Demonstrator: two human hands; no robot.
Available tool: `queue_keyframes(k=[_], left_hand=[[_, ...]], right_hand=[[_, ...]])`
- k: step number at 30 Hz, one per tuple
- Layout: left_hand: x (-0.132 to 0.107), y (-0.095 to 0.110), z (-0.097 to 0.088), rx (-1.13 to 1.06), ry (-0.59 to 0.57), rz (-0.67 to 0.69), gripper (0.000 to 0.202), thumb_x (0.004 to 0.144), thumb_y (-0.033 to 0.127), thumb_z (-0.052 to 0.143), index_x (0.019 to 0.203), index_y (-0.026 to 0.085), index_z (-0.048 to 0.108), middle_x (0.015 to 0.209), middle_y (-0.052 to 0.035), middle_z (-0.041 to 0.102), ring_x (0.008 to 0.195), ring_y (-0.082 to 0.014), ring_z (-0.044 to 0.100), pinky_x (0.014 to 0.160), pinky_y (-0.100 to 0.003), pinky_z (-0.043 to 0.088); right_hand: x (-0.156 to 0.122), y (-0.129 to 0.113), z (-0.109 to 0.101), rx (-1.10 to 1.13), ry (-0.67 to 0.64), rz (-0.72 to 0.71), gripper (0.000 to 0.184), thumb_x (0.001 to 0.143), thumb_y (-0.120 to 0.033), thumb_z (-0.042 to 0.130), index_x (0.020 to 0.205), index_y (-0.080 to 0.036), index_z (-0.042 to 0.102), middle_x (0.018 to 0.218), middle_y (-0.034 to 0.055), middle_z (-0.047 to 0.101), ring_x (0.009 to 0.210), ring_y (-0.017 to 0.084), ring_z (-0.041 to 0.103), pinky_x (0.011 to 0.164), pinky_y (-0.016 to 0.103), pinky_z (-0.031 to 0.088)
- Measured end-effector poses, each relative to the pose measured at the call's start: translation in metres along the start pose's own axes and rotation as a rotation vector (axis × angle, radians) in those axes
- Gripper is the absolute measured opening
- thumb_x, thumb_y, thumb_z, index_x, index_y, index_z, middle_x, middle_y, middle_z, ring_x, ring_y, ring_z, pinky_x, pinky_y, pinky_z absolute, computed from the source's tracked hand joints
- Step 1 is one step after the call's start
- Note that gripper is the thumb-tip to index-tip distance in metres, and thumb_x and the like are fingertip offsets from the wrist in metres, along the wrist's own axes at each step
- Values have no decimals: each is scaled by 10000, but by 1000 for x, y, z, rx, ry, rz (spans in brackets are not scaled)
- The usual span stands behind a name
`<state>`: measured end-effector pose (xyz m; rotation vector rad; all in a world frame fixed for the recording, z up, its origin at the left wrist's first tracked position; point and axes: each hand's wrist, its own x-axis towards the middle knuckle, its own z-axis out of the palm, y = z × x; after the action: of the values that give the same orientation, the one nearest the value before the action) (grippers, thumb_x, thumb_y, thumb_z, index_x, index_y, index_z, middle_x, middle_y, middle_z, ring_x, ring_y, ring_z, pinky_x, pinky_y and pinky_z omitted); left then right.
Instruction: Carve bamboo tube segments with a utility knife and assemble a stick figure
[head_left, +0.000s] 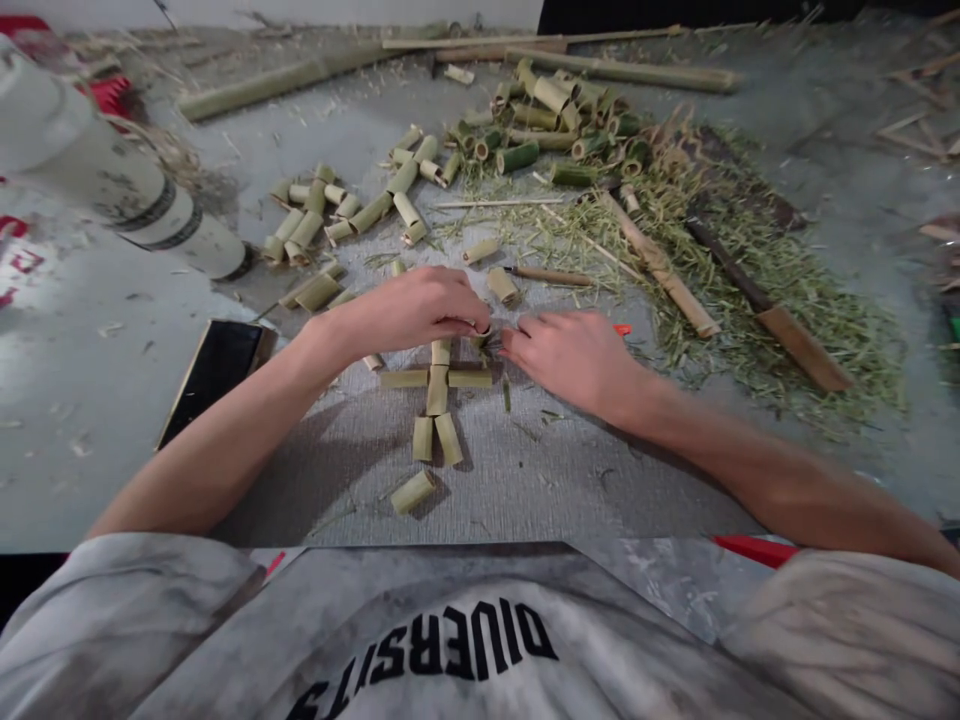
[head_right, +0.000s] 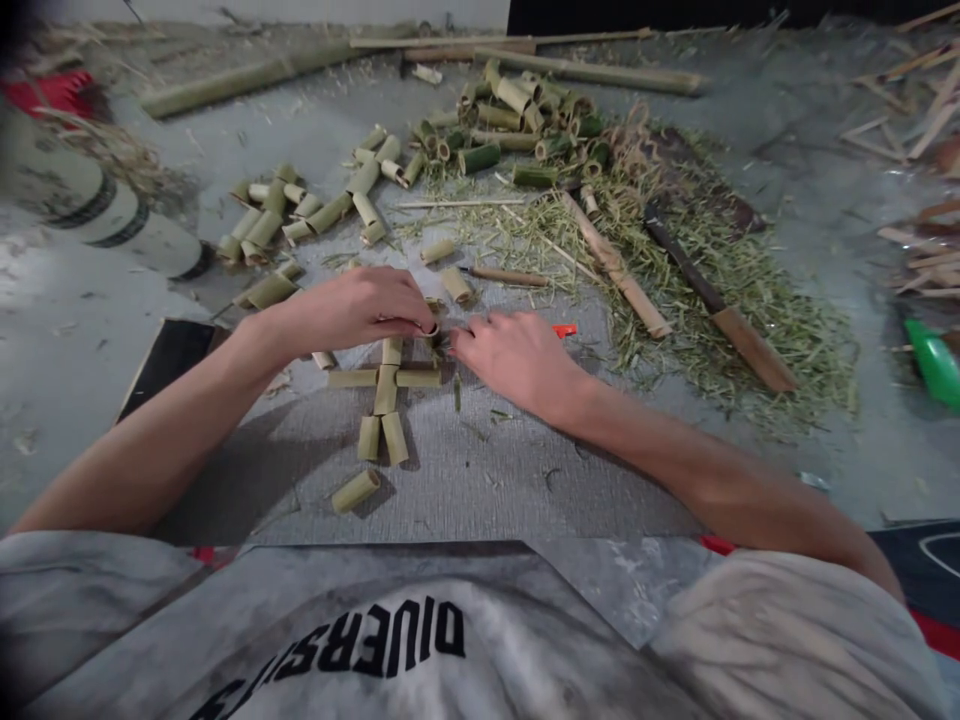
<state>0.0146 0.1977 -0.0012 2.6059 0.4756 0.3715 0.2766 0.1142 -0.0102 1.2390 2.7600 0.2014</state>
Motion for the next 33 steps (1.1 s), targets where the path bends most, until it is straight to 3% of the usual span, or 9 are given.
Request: queue_keyframes(k=[5, 10, 13, 18, 23, 33], left_hand=[[-1, 6, -10, -35, 67, -76, 213, 1099, 315, 626, 1072, 237, 823, 1028, -81, 859, 1033, -259, 777, 895, -370, 575], [-3, 20, -24, -104, 272, -210, 218, 1065, 372, 678, 1082, 217, 830, 1056, -90, 854, 987, -237, 792, 851, -345, 609], [-3, 25, -27, -101, 295, -215, 206, 1042, 371, 695, 1039, 209, 823, 1021, -81, 847, 961, -225, 787, 891, -353, 617], [-5, 25, -26, -158, 341, -239, 200, 1039, 375, 684, 1030, 213, 803, 992, -67, 821, 915, -206, 765, 877, -355, 622], [-3, 22, -22, -231, 347, -210, 172, 1032, 368, 711, 1014, 215, 786, 945, -59, 794, 847, -184, 716, 803, -340, 592], [-3, 31, -17, -388, 370, -230, 182, 1050, 402, 738, 996, 229, 756, 891, -49, 710, 743, -164, 631, 667, -340, 517]], right_hand=[[0, 13, 14, 23, 163, -45, 355, 1196, -365, 504, 1153, -154, 787, 1040, 117, 811, 898, 239, 693, 685, 372, 309], [-1, 22, 20, 2, 353, -9, 352, 1154, -147, 435, 1068, -150, 777, 1004, 115, 801, 902, 217, 676, 724, 355, 365], [-2, 23, 21, 2, 340, -13, 344, 1124, -85, 436, 1105, -156, 772, 968, 93, 789, 844, 201, 643, 685, 354, 324], [-4, 23, 24, -24, 322, -4, 288, 1127, -137, 475, 1054, -178, 750, 909, 48, 756, 771, 175, 579, 641, 350, 262], [-5, 23, 23, 5, 388, -37, 350, 1120, -87, 443, 969, -192, 740, 800, 24, 707, 743, 160, 536, 663, 345, 277], [-1, 22, 28, 105, 462, -83, 400, 1156, -130, 404, 930, -196, 727, 906, 53, 750, 799, 169, 589, 687, 345, 345]])
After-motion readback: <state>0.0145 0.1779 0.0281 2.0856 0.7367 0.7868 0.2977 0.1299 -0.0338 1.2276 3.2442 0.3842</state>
